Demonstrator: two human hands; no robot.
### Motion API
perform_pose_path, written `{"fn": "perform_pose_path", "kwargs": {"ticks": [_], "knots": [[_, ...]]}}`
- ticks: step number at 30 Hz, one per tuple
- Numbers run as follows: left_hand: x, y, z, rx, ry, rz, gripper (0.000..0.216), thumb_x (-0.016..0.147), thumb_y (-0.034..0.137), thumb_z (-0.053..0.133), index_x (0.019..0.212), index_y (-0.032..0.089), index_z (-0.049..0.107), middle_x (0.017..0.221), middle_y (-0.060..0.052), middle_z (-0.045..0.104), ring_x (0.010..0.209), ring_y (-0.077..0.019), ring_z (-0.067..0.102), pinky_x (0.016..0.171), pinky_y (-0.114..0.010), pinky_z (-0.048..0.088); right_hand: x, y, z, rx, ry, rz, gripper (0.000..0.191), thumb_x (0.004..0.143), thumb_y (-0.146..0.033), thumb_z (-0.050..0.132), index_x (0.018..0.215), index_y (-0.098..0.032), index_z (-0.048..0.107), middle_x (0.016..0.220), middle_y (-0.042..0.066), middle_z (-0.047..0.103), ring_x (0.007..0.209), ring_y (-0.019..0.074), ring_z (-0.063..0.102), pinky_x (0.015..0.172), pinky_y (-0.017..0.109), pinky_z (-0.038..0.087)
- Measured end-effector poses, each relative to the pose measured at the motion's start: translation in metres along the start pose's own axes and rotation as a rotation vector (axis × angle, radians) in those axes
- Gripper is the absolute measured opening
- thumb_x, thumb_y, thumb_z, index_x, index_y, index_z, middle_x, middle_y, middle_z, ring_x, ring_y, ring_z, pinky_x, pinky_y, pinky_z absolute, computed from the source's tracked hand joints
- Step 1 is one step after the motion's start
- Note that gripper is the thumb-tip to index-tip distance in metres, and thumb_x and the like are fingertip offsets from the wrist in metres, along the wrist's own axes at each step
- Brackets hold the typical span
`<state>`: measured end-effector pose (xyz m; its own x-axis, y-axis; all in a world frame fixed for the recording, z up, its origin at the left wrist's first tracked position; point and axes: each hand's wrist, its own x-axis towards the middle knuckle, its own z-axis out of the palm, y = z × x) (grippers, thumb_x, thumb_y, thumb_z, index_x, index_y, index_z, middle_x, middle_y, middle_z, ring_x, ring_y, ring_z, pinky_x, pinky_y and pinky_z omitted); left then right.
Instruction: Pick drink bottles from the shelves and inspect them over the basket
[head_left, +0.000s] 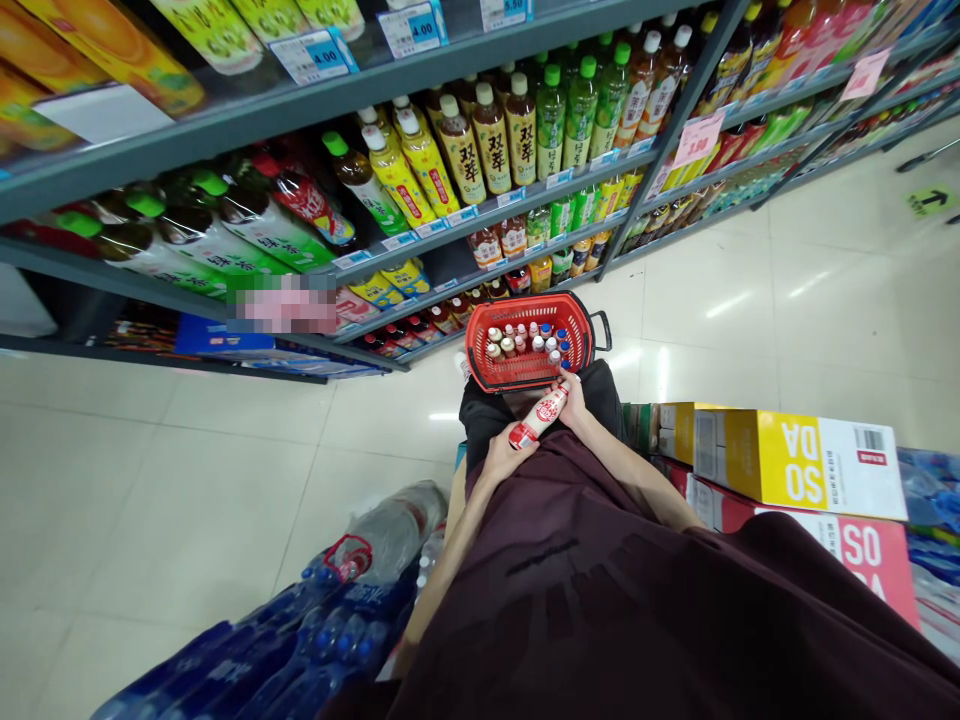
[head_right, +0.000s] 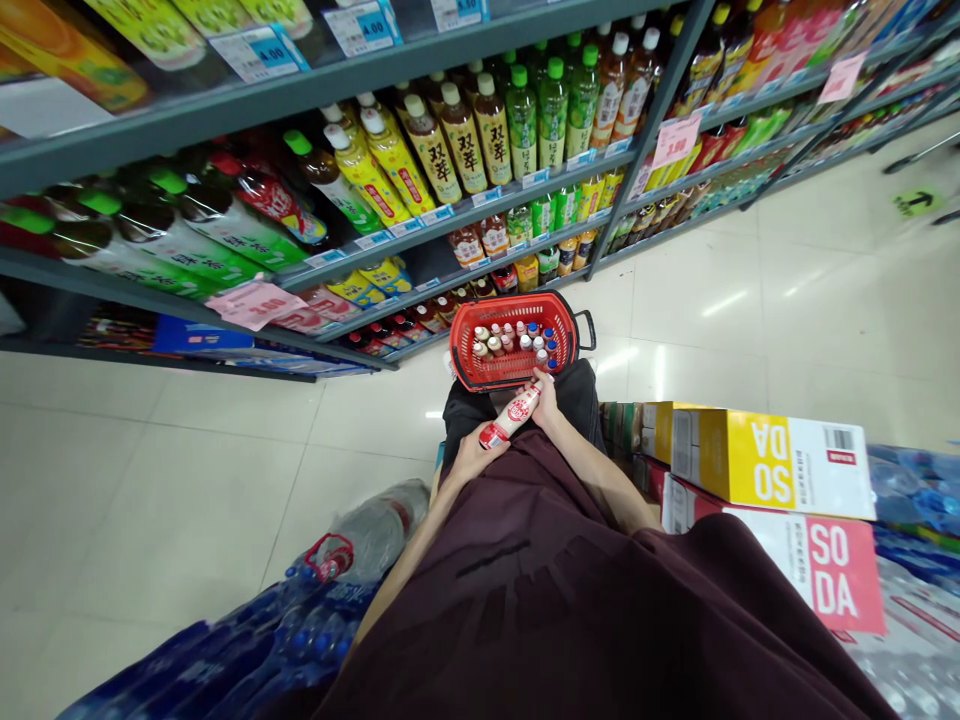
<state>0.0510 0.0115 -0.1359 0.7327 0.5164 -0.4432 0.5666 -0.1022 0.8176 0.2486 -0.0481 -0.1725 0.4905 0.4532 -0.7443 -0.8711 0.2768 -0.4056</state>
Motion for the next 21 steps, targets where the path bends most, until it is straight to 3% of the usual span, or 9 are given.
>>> {"fn": "perform_pose_path", "kwargs": {"ticks": [21], "knots": [[0.003, -0.015, 0.007, -0.078, 0.018, -0.025, 0.060, 0.070, 0.038, 0.081, 0.122, 0.015, 0.064, 0.102, -0.007, 0.076, 0.088, -0.0203, 0.069, 0.081, -0.030, 0.055, -0.001, 0.000, 0.002, 0.003, 0.008, 0.014, 0.035, 0.083, -0.036, 0.070, 0.065, -0.024, 0.043, 0.044, -0.008, 0.050, 0.041, 0.0109, 0.052, 0.051, 0.025, 0.053]]}}
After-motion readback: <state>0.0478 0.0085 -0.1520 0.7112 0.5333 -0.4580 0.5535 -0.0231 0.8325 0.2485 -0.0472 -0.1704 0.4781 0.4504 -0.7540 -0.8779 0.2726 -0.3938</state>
